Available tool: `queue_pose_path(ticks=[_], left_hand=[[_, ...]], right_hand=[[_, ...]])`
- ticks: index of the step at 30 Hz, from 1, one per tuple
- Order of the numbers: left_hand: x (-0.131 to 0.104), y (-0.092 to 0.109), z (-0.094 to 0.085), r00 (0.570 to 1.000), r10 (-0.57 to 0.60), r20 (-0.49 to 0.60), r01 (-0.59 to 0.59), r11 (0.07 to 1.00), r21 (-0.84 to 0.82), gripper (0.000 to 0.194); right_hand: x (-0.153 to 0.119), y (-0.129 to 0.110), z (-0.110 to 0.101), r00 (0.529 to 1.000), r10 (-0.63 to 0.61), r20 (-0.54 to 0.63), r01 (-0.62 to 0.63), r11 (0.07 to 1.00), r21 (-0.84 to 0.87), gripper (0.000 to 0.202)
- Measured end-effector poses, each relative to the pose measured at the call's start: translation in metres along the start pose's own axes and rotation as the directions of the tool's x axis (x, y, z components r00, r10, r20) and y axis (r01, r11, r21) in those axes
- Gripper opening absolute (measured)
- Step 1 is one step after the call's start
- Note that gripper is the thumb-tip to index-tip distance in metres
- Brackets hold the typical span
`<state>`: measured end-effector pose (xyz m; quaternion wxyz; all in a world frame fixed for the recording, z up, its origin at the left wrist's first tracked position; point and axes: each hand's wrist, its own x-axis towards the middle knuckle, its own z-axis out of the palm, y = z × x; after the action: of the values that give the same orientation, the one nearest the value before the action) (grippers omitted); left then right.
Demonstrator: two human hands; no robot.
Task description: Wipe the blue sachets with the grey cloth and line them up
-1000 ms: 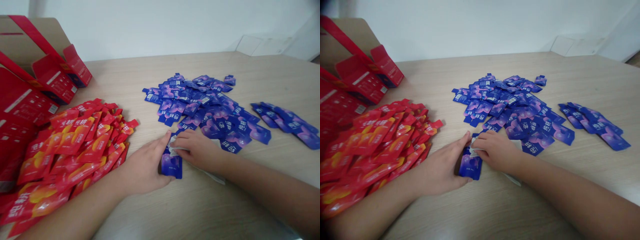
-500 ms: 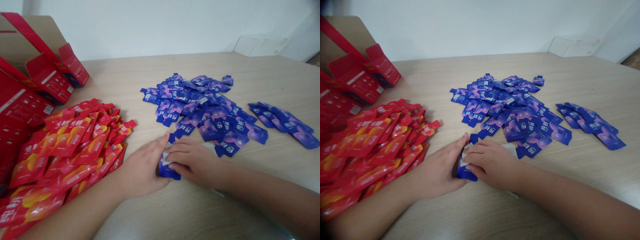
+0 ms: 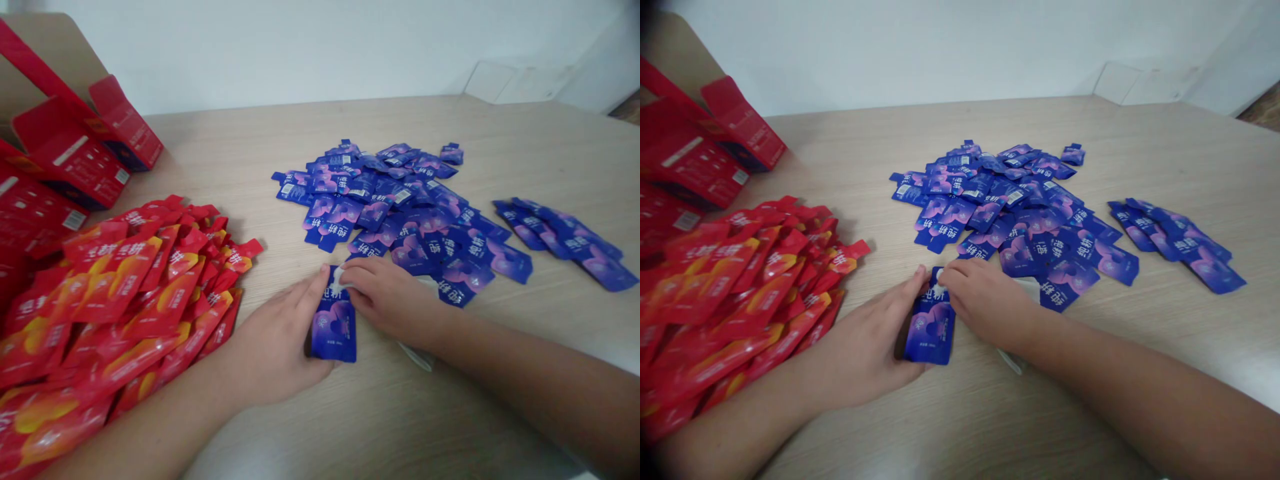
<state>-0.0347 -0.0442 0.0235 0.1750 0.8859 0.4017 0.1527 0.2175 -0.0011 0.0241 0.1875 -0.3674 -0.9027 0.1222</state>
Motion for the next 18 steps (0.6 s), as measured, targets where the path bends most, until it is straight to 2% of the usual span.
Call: queue_pose_path(ticks=[2,5,8,10,12,15,18], left_hand=[[0.000,0.000,0.001,1.000,0.002,-0.006,-0.002,1.000,-0.001,0.123],[0.000,-0.002,0.002,1.000,0.015,-0.011,-0.015,1.000,-0.007,0.123],[0.000,-0.003,0.003,0.999,0.025,-0.024,-0.025,0.999,-0.020,0.124],[-0.001,-0.003,0.003,0.999,0.028,-0.020,-0.028,0.999,-0.026,0.123],[-0.001,-0.003,0.002,1.000,0.022,-0.012,-0.022,0.999,-0.029,0.122],[-0.001,-0.002,0.003,1.000,0.014,-0.013,-0.014,0.999,-0.035,0.121],[-0.001,-0.003,0.003,0.999,0.025,-0.025,-0.026,0.999,-0.039,0.119]], right_hand=[[-0.004,0.000,-0.002,0.997,-0.006,-0.080,0.012,0.997,0.078,0.017],[-0.009,-0.007,-0.007,0.985,-0.069,-0.159,0.103,0.970,0.220,0.018],[-0.011,-0.017,-0.012,0.985,-0.163,-0.062,0.174,0.930,0.323,0.016],[-0.010,-0.022,-0.013,0.978,-0.203,0.047,0.176,0.926,0.333,0.012],[-0.009,-0.023,-0.013,0.972,-0.211,0.101,0.165,0.925,0.341,0.010],[-0.009,-0.023,-0.007,0.982,-0.167,0.087,0.127,0.930,0.345,0.013],[-0.011,-0.022,0.000,0.996,-0.091,0.018,0.081,0.944,0.320,0.007]])
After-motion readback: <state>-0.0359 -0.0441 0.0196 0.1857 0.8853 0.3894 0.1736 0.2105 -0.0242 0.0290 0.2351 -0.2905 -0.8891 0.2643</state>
